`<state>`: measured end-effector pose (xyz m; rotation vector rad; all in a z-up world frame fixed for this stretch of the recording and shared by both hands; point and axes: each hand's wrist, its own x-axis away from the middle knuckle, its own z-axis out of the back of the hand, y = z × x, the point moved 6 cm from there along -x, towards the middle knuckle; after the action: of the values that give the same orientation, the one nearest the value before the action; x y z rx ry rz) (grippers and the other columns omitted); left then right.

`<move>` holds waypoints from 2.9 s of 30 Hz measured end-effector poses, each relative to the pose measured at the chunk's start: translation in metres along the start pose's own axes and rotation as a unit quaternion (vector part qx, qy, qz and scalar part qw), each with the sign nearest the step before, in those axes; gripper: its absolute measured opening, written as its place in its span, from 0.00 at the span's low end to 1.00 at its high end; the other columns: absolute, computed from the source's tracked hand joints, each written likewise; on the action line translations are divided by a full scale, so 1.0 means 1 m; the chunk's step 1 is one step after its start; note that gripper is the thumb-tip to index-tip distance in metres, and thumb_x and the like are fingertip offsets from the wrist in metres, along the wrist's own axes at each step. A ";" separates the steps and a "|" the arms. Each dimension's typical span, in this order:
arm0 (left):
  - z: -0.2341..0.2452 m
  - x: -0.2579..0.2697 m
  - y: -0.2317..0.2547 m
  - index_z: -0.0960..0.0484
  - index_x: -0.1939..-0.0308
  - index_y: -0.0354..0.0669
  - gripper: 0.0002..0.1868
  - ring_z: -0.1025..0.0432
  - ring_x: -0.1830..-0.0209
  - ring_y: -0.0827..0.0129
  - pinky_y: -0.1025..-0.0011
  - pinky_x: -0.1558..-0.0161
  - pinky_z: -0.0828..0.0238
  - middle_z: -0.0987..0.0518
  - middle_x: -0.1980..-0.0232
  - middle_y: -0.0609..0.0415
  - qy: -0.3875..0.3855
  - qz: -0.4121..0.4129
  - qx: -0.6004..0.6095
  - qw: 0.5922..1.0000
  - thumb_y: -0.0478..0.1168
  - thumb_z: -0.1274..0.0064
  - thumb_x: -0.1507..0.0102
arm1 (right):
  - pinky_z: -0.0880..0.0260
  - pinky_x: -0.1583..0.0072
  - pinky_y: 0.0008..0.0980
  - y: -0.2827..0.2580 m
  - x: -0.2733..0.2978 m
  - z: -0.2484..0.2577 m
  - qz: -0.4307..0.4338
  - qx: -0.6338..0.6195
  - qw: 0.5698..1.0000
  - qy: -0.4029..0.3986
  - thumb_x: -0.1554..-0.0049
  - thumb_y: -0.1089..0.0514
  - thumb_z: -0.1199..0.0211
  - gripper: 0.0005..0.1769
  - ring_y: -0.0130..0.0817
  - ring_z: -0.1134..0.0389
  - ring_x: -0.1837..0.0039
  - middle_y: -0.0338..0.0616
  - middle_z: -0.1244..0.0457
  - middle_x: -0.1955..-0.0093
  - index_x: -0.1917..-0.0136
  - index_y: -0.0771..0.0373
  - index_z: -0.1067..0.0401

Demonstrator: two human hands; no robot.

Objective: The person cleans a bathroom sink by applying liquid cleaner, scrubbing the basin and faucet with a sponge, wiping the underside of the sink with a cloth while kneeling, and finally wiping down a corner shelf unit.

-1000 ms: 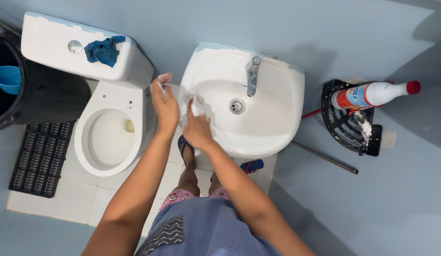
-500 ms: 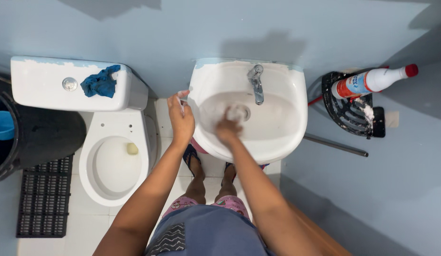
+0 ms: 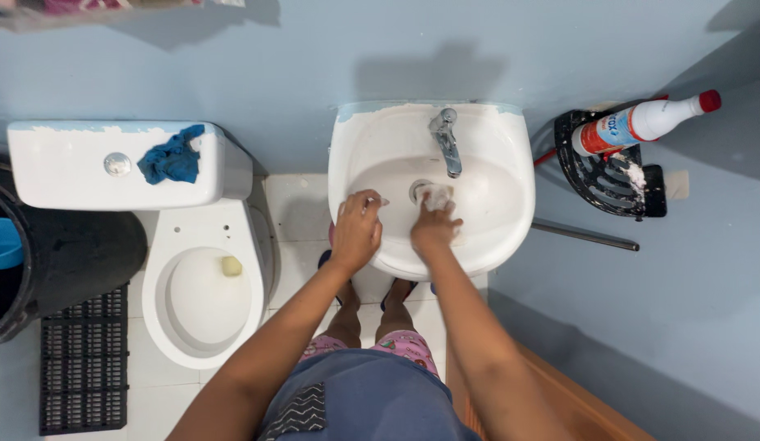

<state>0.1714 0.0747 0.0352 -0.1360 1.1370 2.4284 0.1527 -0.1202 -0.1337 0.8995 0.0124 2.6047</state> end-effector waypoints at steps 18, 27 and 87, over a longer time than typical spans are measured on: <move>-0.009 -0.003 -0.007 0.19 0.49 0.41 0.23 0.30 0.47 0.57 0.58 0.44 0.35 0.27 0.39 0.49 -0.012 0.007 -0.052 0.999 0.29 0.44 0.49 | 0.50 0.29 0.65 0.043 -0.019 0.027 -0.086 -0.042 0.995 0.002 0.44 0.56 0.43 0.53 0.56 0.59 0.18 0.57 0.65 0.14 0.13 0.38 0.66; -0.006 -0.003 0.000 0.18 0.51 0.41 0.22 0.30 0.47 0.57 0.58 0.45 0.35 0.27 0.39 0.49 -0.022 0.003 -0.073 0.997 0.30 0.43 0.50 | 0.53 0.29 0.66 0.047 -0.020 0.026 -0.117 -0.064 0.991 0.020 0.45 0.58 0.44 0.52 0.57 0.61 0.19 0.56 0.68 0.14 0.14 0.39 0.65; -0.010 -0.003 -0.004 0.17 0.51 0.41 0.22 0.29 0.47 0.59 0.57 0.46 0.36 0.29 0.37 0.49 -0.060 0.010 -0.065 0.996 0.30 0.41 0.50 | 0.48 0.34 0.60 0.114 0.014 0.037 -0.147 0.038 0.978 0.141 0.42 0.63 0.45 0.42 0.49 0.51 0.25 0.50 0.52 0.20 0.19 0.36 0.48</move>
<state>0.1753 0.0687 0.0265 -0.0199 0.9331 2.4921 0.1242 -0.2251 -0.0804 0.4986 0.3012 2.4406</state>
